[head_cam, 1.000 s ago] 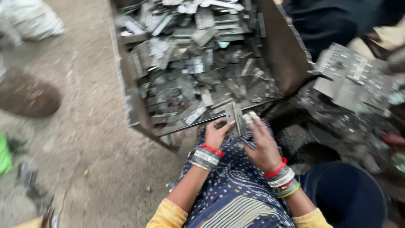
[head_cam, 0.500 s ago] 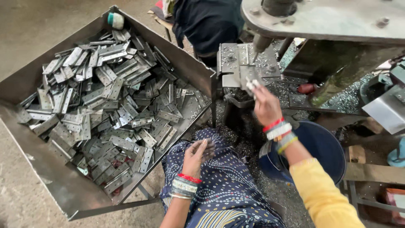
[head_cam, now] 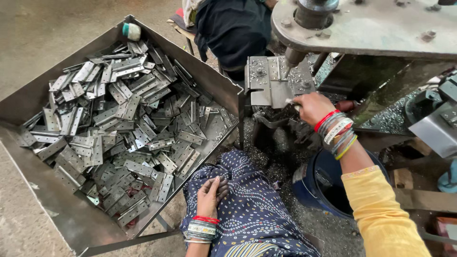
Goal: The person picks up metal hinges from a bin and places them individually onto a machine. They operate a lever by hand to punch the hinges and then remove them.
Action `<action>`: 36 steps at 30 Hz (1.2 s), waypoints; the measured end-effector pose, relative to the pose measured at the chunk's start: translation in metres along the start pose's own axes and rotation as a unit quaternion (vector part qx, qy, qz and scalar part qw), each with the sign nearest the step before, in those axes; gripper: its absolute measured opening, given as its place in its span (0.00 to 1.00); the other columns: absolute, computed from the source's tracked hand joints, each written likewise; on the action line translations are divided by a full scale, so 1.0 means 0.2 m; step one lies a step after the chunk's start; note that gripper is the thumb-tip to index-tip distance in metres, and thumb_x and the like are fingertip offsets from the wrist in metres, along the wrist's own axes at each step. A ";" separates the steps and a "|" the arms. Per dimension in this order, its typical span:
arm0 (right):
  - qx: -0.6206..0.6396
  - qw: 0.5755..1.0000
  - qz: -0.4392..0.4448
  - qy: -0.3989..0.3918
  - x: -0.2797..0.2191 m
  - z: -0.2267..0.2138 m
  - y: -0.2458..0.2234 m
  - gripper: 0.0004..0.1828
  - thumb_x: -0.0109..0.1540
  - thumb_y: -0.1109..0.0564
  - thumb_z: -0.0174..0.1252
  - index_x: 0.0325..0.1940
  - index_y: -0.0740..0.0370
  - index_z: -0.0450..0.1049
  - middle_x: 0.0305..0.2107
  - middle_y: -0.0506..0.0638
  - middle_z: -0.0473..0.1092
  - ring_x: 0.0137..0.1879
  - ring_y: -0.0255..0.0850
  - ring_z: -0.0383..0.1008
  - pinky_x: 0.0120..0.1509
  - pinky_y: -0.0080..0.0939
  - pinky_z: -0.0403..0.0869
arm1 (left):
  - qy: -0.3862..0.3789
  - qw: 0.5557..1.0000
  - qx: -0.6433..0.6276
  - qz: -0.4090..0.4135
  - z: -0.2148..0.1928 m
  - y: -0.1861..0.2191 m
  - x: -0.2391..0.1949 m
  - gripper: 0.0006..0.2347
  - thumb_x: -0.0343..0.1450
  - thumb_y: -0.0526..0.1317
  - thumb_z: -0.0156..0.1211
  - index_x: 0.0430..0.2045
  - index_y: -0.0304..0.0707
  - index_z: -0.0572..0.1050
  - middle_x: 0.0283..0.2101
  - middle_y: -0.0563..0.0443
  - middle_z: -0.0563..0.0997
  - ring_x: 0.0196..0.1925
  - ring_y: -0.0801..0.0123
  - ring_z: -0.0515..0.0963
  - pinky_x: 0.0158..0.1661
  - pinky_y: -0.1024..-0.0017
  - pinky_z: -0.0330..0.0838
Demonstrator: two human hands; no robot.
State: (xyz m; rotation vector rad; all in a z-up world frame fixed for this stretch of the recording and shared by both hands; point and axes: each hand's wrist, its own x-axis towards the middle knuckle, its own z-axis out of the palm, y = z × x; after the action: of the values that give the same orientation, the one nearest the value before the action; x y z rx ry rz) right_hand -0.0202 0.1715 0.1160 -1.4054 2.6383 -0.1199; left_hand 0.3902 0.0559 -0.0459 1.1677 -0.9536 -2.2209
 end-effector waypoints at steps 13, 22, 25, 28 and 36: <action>0.082 0.966 -0.088 0.229 0.15 0.40 -0.05 0.23 0.63 0.65 0.45 0.57 0.52 0.79 0.55 0.57 0.75 0.53 0.55 0.79 0.51 0.50 0.78 | -0.012 1.000 0.012 -0.016 0.02 -0.09 0.00 0.12 0.73 0.40 0.58 0.41 0.28 0.79 0.39 0.43 0.86 0.37 0.68 0.86 0.40 0.72 0.82; 0.011 0.972 -0.056 0.229 -0.06 0.32 -0.08 0.24 0.64 0.65 0.46 0.62 0.50 0.75 0.60 0.54 0.73 0.61 0.51 0.75 0.68 0.51 0.69 | -0.049 0.998 0.033 -0.018 0.08 -0.15 0.07 0.10 0.73 0.40 0.59 0.41 0.29 0.80 0.38 0.45 0.86 0.35 0.70 0.85 0.38 0.74 0.80; -0.039 0.972 -0.060 0.222 0.08 0.51 -0.05 0.24 0.64 0.65 0.47 0.64 0.52 0.73 0.65 0.52 0.69 0.66 0.49 0.73 0.78 0.56 0.63 | -0.052 0.996 0.071 0.006 0.12 -0.13 0.07 0.10 0.73 0.40 0.59 0.40 0.30 0.80 0.38 0.46 0.87 0.36 0.70 0.86 0.39 0.75 0.80; -0.009 0.978 -0.046 0.205 0.05 0.57 -0.07 0.29 0.61 0.64 0.51 0.68 0.55 0.68 0.70 0.55 0.63 0.71 0.53 0.67 0.79 0.56 0.59 | -0.064 0.985 0.143 0.072 0.22 -0.07 0.03 0.10 0.73 0.40 0.60 0.39 0.30 0.81 0.37 0.46 0.87 0.37 0.71 0.85 0.39 0.75 0.80; -0.004 0.986 0.141 0.084 -0.54 0.37 0.01 0.39 0.58 0.49 0.64 0.72 0.52 0.61 0.64 0.59 0.64 0.62 0.59 0.70 0.62 0.58 0.72 | -0.136 0.728 0.538 0.402 1.00 0.25 0.21 0.11 0.72 0.44 0.62 0.39 0.33 0.78 0.46 0.39 0.80 0.52 0.48 0.76 0.55 0.58 0.71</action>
State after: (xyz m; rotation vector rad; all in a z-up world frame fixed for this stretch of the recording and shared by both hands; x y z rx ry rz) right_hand 0.0498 0.2630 0.0533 -1.0490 2.9465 -0.2048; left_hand 0.2030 0.0687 0.0508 0.5037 -2.4614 -1.0181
